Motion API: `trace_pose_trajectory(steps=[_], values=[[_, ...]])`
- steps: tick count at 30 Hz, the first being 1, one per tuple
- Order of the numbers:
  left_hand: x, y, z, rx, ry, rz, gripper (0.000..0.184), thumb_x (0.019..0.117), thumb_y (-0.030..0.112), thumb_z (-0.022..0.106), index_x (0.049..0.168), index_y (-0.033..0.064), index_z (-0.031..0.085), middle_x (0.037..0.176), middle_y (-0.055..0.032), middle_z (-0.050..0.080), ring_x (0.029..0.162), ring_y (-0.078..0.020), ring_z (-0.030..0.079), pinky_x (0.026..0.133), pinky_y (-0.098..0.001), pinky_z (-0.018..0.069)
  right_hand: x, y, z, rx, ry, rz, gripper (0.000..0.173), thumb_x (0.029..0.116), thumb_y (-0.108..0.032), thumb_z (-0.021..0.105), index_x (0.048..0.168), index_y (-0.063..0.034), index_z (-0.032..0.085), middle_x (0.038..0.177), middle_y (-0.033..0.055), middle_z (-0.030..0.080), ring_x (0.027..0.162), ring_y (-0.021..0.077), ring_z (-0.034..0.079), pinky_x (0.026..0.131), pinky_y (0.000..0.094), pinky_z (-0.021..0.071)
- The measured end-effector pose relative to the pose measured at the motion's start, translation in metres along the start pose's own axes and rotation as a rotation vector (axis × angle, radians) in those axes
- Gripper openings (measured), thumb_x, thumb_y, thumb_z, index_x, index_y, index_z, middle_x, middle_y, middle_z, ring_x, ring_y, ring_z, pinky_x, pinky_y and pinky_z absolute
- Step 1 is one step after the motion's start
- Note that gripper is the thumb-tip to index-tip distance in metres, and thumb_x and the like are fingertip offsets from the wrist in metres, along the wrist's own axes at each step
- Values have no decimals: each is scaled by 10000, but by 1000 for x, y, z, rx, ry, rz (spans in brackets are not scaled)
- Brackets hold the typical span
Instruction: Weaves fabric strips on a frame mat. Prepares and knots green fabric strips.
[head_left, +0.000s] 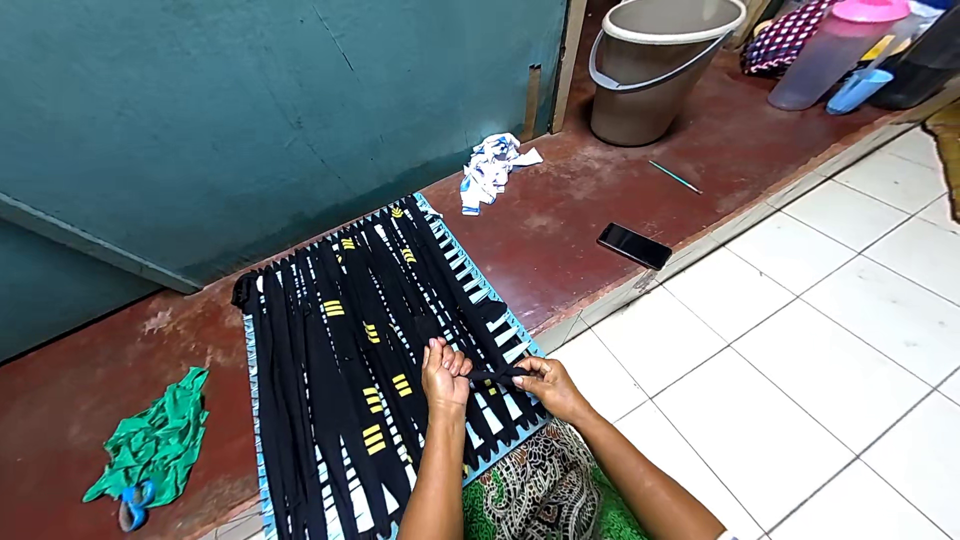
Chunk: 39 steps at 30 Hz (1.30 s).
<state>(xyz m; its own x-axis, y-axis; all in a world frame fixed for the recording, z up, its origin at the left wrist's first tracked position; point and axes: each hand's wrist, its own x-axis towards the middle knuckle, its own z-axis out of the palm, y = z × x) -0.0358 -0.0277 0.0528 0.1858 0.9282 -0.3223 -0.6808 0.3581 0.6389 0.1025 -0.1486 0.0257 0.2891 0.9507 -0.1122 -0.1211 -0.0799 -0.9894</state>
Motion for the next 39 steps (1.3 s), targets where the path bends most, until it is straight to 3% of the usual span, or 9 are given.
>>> trace_pose_trajectory(steps=[8, 23, 26, 29, 31, 32, 34, 35, 39], values=[[27, -1, 27, 161, 109, 95, 343, 1140, 205, 249, 906, 112, 483, 457, 96, 325, 330, -11, 313, 342, -156, 308, -4, 1, -4, -22, -124, 37, 25, 901, -2, 638, 901, 16, 655, 750, -40, 634, 670, -18, 595, 672, 173, 519], [76, -19, 41, 253, 254, 120, 295, 1138, 214, 292, 906, 114, 444, 498, 79, 288, 349, -37, 280, 357, -169, 291, -26, 5, -23, 9, -208, 85, 22, 893, -35, 630, 873, -42, 631, 726, -88, 614, 661, -30, 587, 666, 171, 511], [82, -24, 43, 273, 273, 132, 286, 1136, 208, 302, 906, 110, 441, 499, 73, 286, 348, -41, 278, 355, -172, 289, -26, 5, -22, 27, -155, 105, 27, 903, -34, 625, 877, -38, 632, 728, -78, 622, 662, -14, 599, 674, 186, 525], [86, -28, 42, 451, 172, 113, 243, 1131, 196, 334, 966, 87, 475, 526, 73, 320, 378, -35, 321, 389, -174, 336, -25, -1, -25, 46, 15, 156, 41, 920, 0, 623, 883, -15, 631, 727, -46, 639, 653, 20, 621, 677, 215, 551], [84, -26, 32, 651, 72, 97, 186, 1111, 160, 410, 1129, 33, 545, 664, 34, 449, 511, -46, 453, 516, -196, 435, -27, -2, -30, 43, 116, 189, 35, 930, 20, 621, 905, 13, 644, 729, -28, 638, 638, 23, 607, 660, 206, 540], [81, -22, 27, 749, 22, 109, 222, 1091, 132, 459, 1236, -1, 563, 808, -16, 553, 651, -72, 544, 635, -233, 493, -28, -2, -33, 36, 151, 204, 37, 937, 25, 617, 918, 26, 649, 727, -21, 633, 626, 20, 593, 643, 198, 525], [71, -13, 15, 911, -58, 136, 410, 1065, 128, 520, 1442, -24, 472, 1209, -171, 636, 1025, -199, 630, 903, -381, 524, -31, 0, -36, 49, 203, 248, 52, 953, 33, 608, 925, 36, 653, 715, -13, 632, 603, 21, 579, 614, 191, 511], [66, -9, 9, 971, -69, 182, 478, 1049, 126, 539, 1487, -27, 426, 1316, -220, 606, 1122, -253, 625, 953, -427, 515, -33, 2, -36, 65, 221, 274, 62, 959, 35, 604, 925, 36, 656, 706, -13, 631, 591, 21, 573, 600, 188, 504], [40, -1, -16, 1035, -69, 305, 435, 1014, 37, 516, 1430, -72, 456, 1313, -227, 571, 1046, -175, 616, 904, -313, 508, -53, 10, -27, 99, 260, 408, 77, 981, 14, 605, 933, 44, 658, 707, -3, 643, 565, 19, 562, 562, 179, 487]])
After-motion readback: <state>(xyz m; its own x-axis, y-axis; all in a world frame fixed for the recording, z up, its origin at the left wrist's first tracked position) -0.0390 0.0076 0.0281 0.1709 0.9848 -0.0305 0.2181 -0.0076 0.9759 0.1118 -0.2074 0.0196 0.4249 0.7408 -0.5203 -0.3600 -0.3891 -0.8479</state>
